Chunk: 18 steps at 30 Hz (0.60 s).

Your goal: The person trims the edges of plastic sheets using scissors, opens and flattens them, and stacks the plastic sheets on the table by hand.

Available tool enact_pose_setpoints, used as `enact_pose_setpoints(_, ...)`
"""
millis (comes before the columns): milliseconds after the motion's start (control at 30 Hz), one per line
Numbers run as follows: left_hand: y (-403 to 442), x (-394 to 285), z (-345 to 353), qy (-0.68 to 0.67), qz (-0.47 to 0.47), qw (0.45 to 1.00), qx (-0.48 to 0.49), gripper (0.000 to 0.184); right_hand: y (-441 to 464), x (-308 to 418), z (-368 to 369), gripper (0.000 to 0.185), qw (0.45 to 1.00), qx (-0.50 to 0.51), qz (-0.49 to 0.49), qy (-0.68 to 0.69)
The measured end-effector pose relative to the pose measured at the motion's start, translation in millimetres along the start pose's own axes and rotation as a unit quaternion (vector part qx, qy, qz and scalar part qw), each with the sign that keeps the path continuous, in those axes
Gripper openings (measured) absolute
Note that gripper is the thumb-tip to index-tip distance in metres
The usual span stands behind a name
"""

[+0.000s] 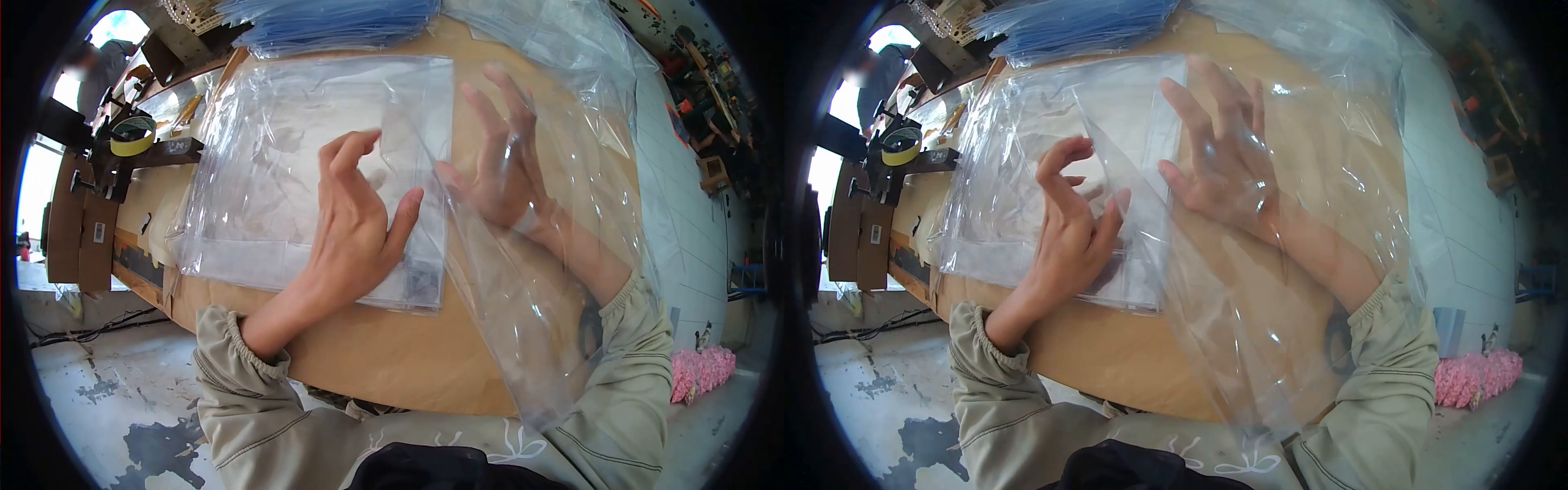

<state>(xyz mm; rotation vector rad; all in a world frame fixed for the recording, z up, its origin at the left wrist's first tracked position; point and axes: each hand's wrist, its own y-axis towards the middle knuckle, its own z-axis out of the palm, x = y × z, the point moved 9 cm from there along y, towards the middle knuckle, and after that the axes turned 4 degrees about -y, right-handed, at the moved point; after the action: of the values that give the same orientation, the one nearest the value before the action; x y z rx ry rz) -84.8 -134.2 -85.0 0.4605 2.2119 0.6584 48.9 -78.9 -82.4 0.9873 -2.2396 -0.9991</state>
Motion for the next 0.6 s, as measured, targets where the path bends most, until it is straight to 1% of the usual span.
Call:
enact_pose_setpoints(33, -2.2, -7.5, -2.2, 0.022, 0.031, 0.999, -0.015, 0.061, 1.3, 0.4, -0.4, 0.067, 1.0, 0.011, -0.002, 0.008)
enact_pose_setpoints(67, -5.1, -13.3, -3.0, 0.033, 0.037, 0.999, -0.013, 0.051, 2.6, 0.7, -0.8, 0.063, 1.0, 0.023, -0.004, 0.015)
enact_pose_setpoints(133, -9.4, -24.0, 7.5, 0.019, 0.024, 0.997, 0.075, 0.044, 5.1, 3.2, -0.1, 0.052, 0.997, 0.067, -0.019, 0.013)
enact_pose_setpoints(167, -11.5, -26.1, 14.6, 0.013, 0.016, 0.993, 0.118, 0.04, 1.1, -4.4, 11.5, 0.047, 0.983, 0.139, 0.038, 0.116)
enact_pose_setpoints(200, -13.4, -23.9, 21.3, -0.013, 0.007, 0.989, 0.144, 0.032, -5.3, -8.5, 24.0, 0.042, 0.949, 0.208, 0.093, 0.217)
enact_pose_setpoints(267, -15.1, -27.9, 28.6, 0.028, 0.036, 0.982, 0.185, 0.032, -11.4, -9.5, 39.5, 0.036, 0.892, 0.265, 0.156, 0.331)
enact_pose_setpoints(333, -18.2, -28.1, 34.0, 0.064, 0.046, 0.973, 0.216, 0.031, -8.8, -9.1, 45.6, 0.032, 0.879, 0.251, 0.18, 0.363)
enact_pose_setpoints(400, -20.2, -29.7, 33.8, 0.075, 0.039, 0.97, 0.227, 0.03, 2.2, -2.2, 32.4, 0.03, 0.953, 0.159, 0.074, 0.247)
enact_pose_setpoints(433, -20.7, -30.4, 34.0, 0.079, 0.036, 0.969, 0.232, 0.03, 5.1, 2.7, 24.2, 0.028, 0.976, 0.112, 0.019, 0.184)
enact_pose_setpoints(500, -21.5, -28.3, 35.8, 0.068, 0.021, 0.966, 0.25, 0.03, 7.1, 2.8, 25.5, 0.029, 0.979, 0.109, -0.007, 0.174)
enact_pose_setpoints(567, -22.4, -27.7, 35.8, 0.064, 0.017, 0.965, 0.255, 0.031, 4.9, -7.9, 37.6, 0.029, 0.947, 0.185, 0.071, 0.252)
enact_pose_setpoints(600, -22.4, -28.6, 35.2, 0.065, 0.021, 0.966, 0.25, 0.032, 0.6, -16.8, 44.8, 0.03, 0.895, 0.257, 0.16, 0.328)
